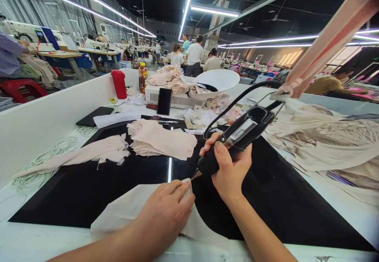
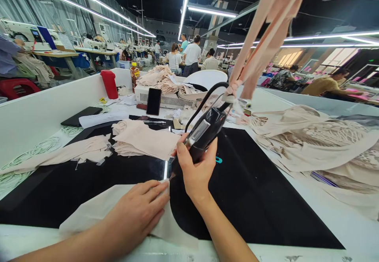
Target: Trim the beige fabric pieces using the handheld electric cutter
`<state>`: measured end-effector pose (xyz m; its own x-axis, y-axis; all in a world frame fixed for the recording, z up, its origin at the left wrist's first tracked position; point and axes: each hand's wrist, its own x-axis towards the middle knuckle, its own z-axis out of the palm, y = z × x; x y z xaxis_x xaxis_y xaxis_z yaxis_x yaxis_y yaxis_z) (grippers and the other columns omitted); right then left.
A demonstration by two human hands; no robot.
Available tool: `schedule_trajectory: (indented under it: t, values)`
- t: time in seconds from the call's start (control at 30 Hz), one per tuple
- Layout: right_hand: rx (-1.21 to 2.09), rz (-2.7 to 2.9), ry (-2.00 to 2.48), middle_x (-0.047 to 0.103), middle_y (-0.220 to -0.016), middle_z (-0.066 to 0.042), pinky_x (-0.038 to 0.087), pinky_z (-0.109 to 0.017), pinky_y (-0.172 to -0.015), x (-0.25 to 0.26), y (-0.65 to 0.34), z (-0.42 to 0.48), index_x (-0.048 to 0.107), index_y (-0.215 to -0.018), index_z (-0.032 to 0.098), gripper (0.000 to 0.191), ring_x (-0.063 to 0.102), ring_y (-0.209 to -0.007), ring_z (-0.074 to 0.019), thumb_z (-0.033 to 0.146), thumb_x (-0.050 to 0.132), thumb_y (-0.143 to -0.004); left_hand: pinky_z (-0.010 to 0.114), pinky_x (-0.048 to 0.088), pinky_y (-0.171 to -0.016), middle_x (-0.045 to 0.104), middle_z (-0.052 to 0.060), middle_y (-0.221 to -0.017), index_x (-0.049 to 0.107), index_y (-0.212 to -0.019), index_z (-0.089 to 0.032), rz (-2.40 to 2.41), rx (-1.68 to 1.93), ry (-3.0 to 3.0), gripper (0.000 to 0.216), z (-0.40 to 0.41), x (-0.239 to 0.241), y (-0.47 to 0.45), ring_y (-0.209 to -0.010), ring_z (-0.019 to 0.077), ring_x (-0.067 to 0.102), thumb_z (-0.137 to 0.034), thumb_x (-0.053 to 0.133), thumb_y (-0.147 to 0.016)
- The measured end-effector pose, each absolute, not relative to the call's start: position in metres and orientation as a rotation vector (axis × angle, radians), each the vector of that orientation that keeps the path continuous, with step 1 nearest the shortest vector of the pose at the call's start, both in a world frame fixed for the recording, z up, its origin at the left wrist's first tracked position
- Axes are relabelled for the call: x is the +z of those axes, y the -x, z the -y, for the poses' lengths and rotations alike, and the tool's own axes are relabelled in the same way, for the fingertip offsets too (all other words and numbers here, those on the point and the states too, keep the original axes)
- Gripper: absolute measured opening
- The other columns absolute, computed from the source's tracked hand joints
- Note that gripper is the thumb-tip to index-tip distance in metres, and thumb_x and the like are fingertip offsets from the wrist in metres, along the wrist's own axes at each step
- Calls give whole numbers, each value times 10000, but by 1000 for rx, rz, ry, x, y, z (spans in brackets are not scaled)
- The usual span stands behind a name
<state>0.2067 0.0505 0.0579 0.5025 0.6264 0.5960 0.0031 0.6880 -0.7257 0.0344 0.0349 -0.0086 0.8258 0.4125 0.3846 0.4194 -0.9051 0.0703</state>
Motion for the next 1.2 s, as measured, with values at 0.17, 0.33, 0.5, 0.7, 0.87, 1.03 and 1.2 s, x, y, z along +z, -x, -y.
schedule_trajectory:
  t: [0.17, 0.33, 0.5, 0.7, 0.87, 1.03, 1.2]
  values:
    - [381, 960, 770, 673, -814, 48, 578, -280, -541, 71, -220, -30, 584, -1053, 275, 288, 633, -613, -125, 264, 797, -860, 444, 546, -995, 682, 147, -1370, 664, -1201, -130, 695, -517, 2874, 214, -66, -3, -23, -1190, 298, 659, -192, 524, -1051]
    - [367, 962, 816, 677, -840, 48, 580, -284, -546, 67, -231, -4, 587, -1268, 308, 451, 636, -611, -125, 263, 792, -870, 451, 484, -1088, 697, 138, -1322, 658, -1215, -112, 613, -712, 2820, 276, -65, 4, -25, -1246, 283, 629, -183, 415, -1105]
    - [355, 970, 804, 677, -905, 40, 583, -280, -575, 58, -233, 0, 599, -1213, 309, 368, 647, -642, -115, 248, 771, -893, 370, 532, -976, 716, 64, -1194, 651, -1204, -176, 415, -783, 3103, 239, -39, 7, -35, -1105, 231, 656, -240, 437, -1118]
    - [379, 998, 798, 670, -889, 46, 585, -265, -570, 53, -227, -5, 570, -1046, 276, 245, 646, -626, -107, 262, 767, -900, 434, 512, -1005, 680, 81, -1265, 610, -1341, -194, 374, -606, 3208, 353, -34, 0, -39, -1165, 283, 620, -417, 584, -1069]
    - [386, 1004, 803, 672, -906, 40, 588, -264, -574, 50, -225, -2, 564, -1057, 279, 258, 651, -640, -110, 259, 769, -901, 459, 489, -1033, 651, 84, -1331, 582, -1406, -197, 432, -437, 3262, 443, -35, 4, -40, -1203, 300, 592, -450, 624, -1045]
    - [389, 1004, 805, 668, -908, 40, 589, -263, -575, 50, -226, -3, 551, -1059, 277, 265, 650, -632, -108, 277, 767, -905, 450, 475, -1050, 639, 75, -1343, 559, -1441, -207, 506, -368, 3312, 464, -35, 7, -38, -1205, 291, 577, -424, 642, -1039]
    - [395, 998, 800, 672, -897, 45, 586, -260, -576, 50, -226, -4, 563, -1080, 281, 277, 641, -623, -104, 276, 773, -899, 436, 465, -1057, 629, 76, -1332, 548, -1453, -217, 526, -404, 3324, 432, -38, 6, -34, -1204, 277, 569, -394, 606, -1063]
